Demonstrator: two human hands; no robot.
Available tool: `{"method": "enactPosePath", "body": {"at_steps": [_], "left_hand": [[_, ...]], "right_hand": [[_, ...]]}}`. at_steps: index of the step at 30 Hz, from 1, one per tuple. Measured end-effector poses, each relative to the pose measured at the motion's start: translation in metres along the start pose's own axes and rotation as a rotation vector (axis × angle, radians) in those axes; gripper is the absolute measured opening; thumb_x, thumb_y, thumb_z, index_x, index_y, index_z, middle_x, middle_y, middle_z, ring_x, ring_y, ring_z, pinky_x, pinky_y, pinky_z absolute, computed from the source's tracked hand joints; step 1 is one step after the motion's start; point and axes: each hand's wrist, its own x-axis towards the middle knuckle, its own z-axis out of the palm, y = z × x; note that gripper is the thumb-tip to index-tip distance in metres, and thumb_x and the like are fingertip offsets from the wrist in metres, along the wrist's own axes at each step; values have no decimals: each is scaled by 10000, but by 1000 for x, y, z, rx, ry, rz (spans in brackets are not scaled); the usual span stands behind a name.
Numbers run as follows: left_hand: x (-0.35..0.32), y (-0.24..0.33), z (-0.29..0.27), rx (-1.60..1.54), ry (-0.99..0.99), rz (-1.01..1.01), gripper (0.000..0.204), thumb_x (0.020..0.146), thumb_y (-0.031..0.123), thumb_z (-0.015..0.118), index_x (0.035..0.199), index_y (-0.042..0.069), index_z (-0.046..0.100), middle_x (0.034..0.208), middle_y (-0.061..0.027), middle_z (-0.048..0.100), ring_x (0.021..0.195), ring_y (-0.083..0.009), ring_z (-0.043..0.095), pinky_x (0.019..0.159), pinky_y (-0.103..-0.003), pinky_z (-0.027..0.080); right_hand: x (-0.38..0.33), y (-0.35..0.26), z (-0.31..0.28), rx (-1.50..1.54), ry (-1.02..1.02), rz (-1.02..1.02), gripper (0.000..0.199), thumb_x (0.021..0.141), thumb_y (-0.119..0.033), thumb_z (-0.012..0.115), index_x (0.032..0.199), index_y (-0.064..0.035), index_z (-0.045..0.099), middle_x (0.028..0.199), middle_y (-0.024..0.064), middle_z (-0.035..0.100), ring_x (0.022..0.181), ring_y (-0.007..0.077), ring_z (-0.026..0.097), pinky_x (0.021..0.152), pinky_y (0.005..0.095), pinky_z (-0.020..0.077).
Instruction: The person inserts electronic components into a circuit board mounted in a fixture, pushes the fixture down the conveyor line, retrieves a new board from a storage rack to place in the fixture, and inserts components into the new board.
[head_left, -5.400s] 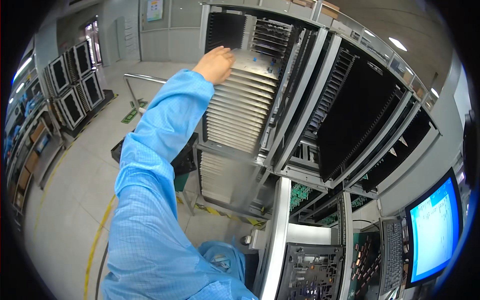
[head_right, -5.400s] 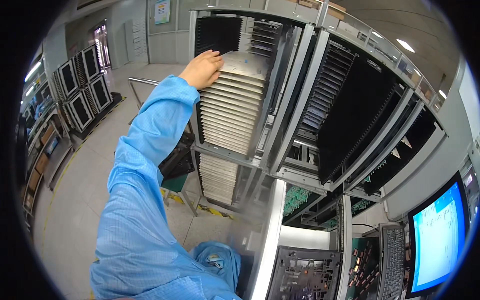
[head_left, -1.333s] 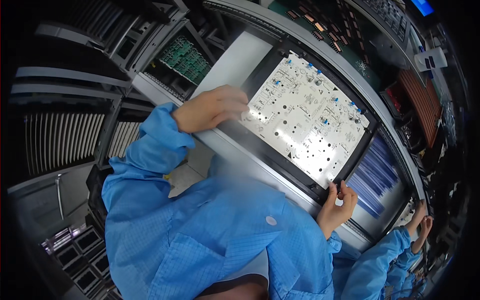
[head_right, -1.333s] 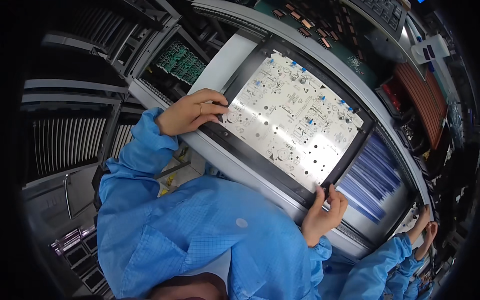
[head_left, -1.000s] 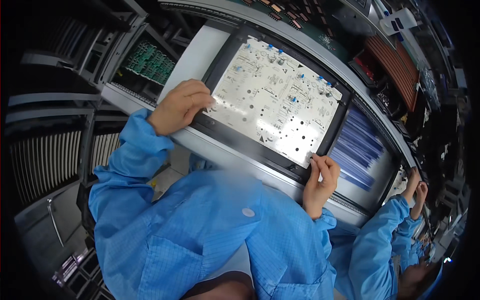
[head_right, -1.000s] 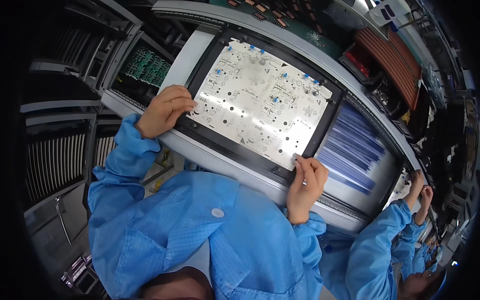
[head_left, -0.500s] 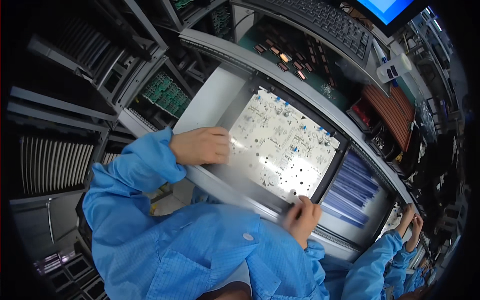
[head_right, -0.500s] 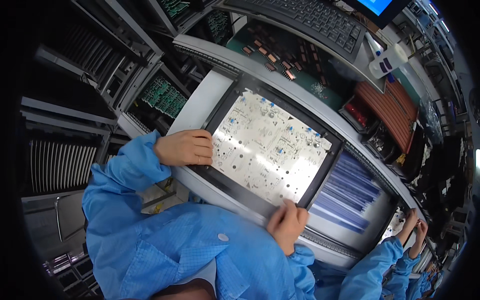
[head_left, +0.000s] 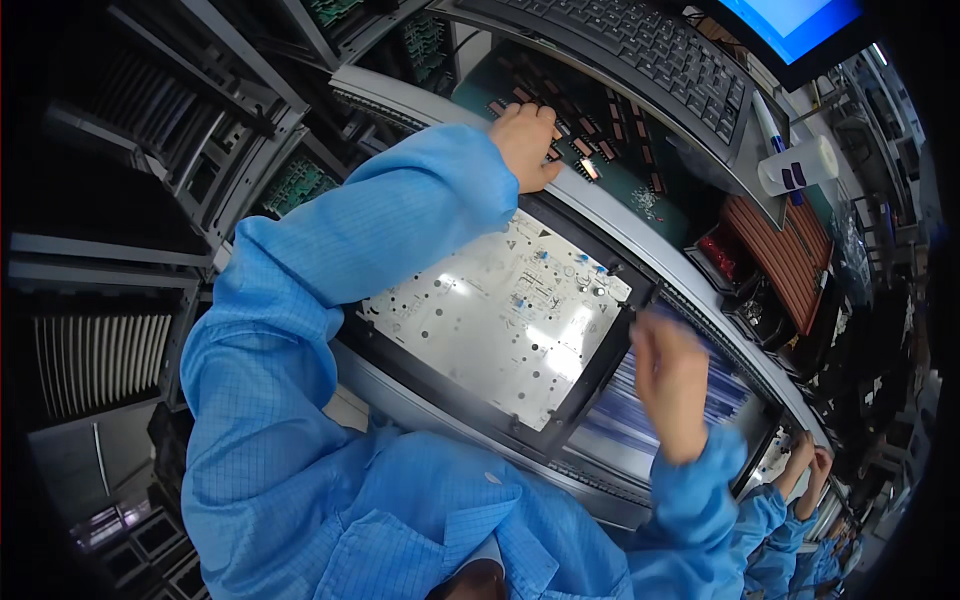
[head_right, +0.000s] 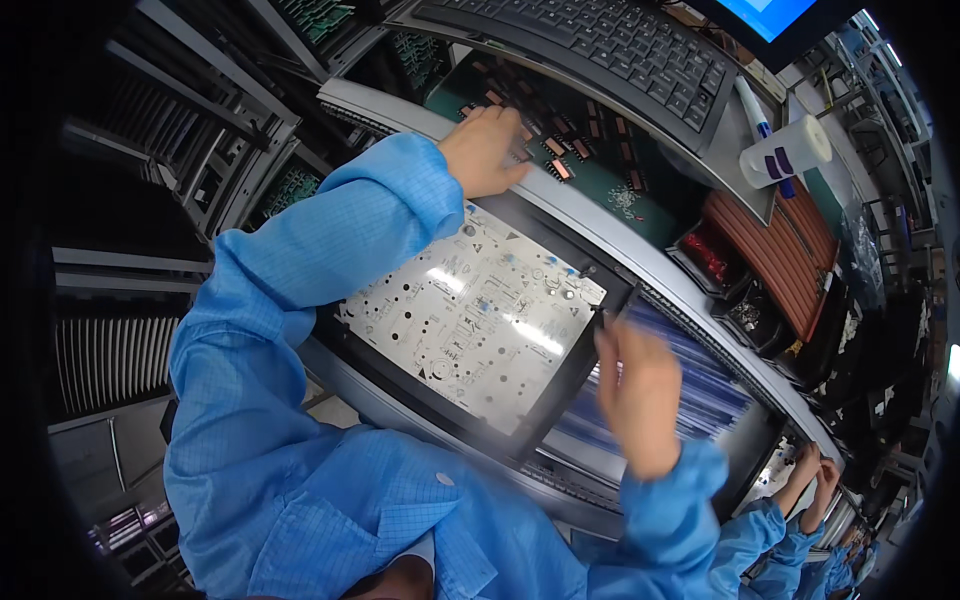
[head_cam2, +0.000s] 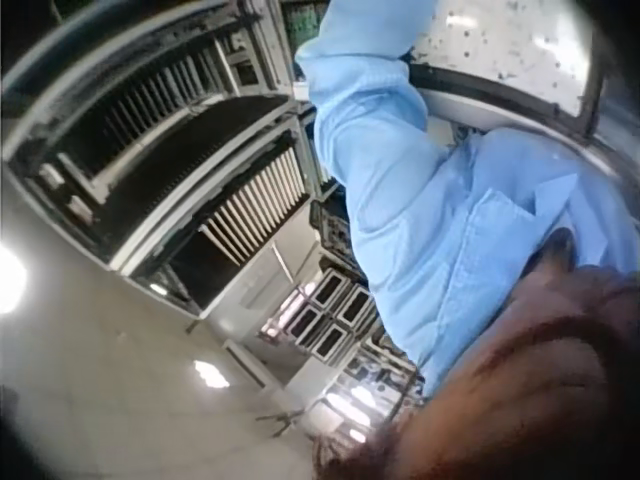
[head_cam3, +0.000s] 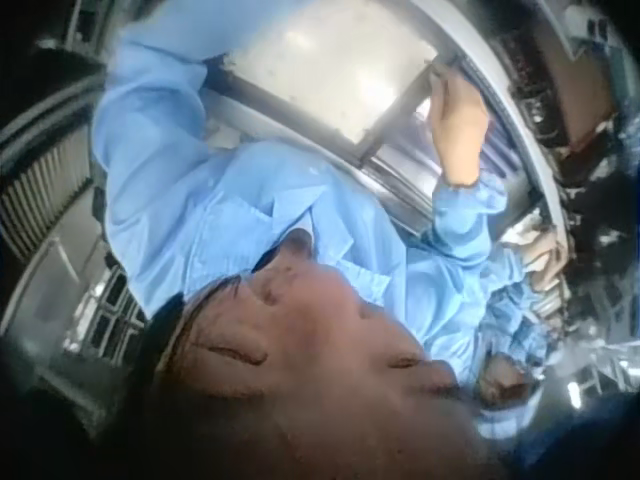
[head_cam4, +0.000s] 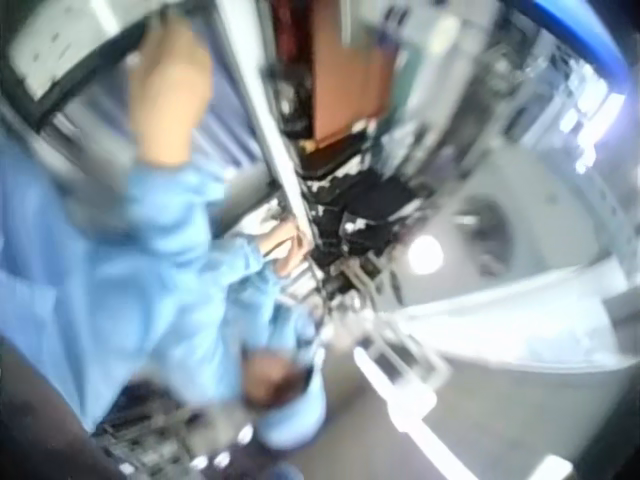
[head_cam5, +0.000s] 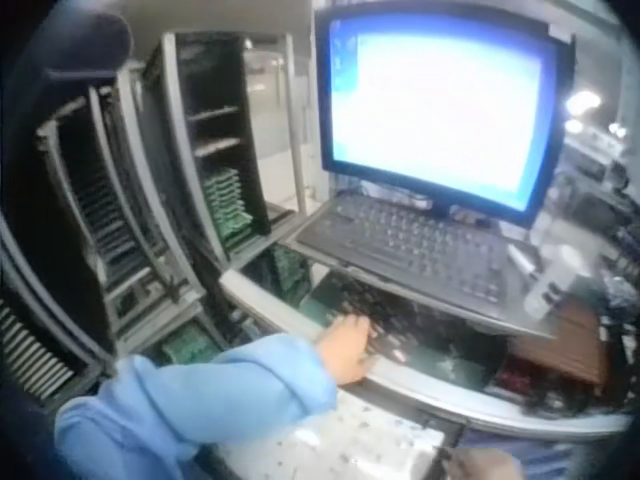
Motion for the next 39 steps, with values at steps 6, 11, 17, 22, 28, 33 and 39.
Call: {"method": "enactPosePath", "body": {"at_steps": [6, 11, 17, 22, 28, 33, 39], "left_hand": [[-14, -6, -6, -279, 43, -39, 340, 767, 211, 695, 991, 3, 547, 902, -161, 642, 957, -352, 593, 825, -434, 464], [-94, -1, -82, -606, -194, 208, 242, 827, 108, 676, 1035, 42, 570, 953, -76, 629, 913, -186, 592, 804, -311, 467], [-182, -18, -65, -662, -337, 381, 306, 798, 69, 720, 1081, 32, 608, 1113, -104, 592, 1073, -287, 538, 944, -389, 441], [-201, -21, -49, -603, -302, 414, 310, 786, 59, 722, 1077, 29, 622, 1120, -102, 587, 1100, -301, 535, 953, -384, 447], [-207, -25, -39, -581, -296, 408, 301, 774, 45, 727, 1059, 25, 634, 1116, -96, 594, 1078, -289, 558, 928, -374, 473], [-202, -22, -36, -564, -321, 432, 305, 769, 40, 731, 1059, 23, 637, 1103, -94, 605, 1071, -286, 566, 919, -369, 481], [-206, -27, -24, -563, -267, 499, 269, 810, 79, 688, 1059, 67, 588, 1133, -112, 586, 1088, -334, 560, 906, -395, 494]], "right_hand": [[151, 42, 44, 70, -1, -497, 386, 718, 86, 610, 1082, -38, 577, 1180, 137, 568, 1062, 357, 539, 905, 405, 468], [178, 63, 55, 154, -131, -508, 403, 678, 169, 573, 1029, -28, 604, 1106, 147, 608, 1067, 341, 561, 926, 371, 464], [179, 60, 55, 144, -142, -542, 374, 728, 124, 616, 1063, -35, 573, 1077, 132, 582, 1023, 330, 573, 848, 356, 489], [149, 27, 26, 82, 43, -535, 348, 778, 72, 631, 1106, -19, 558, 1066, 132, 565, 969, 308, 576, 827, 342, 481], [52, -10, -7, 281, 117, -382, 357, 792, 64, 646, 1126, 13, 531, 1146, 173, 529, 1010, 259, 562, 836, 339, 483], [-40, -16, -8, 674, 224, -49, 391, 831, -6, 657, 1171, 8, 465, 1213, 205, 450, 1067, 301, 545, 862, 376, 494], [-90, -27, 13, 673, 245, 145, 300, 832, 2, 650, 1087, 23, 492, 1172, 189, 455, 1058, 296, 548, 869, 382, 498]]}}
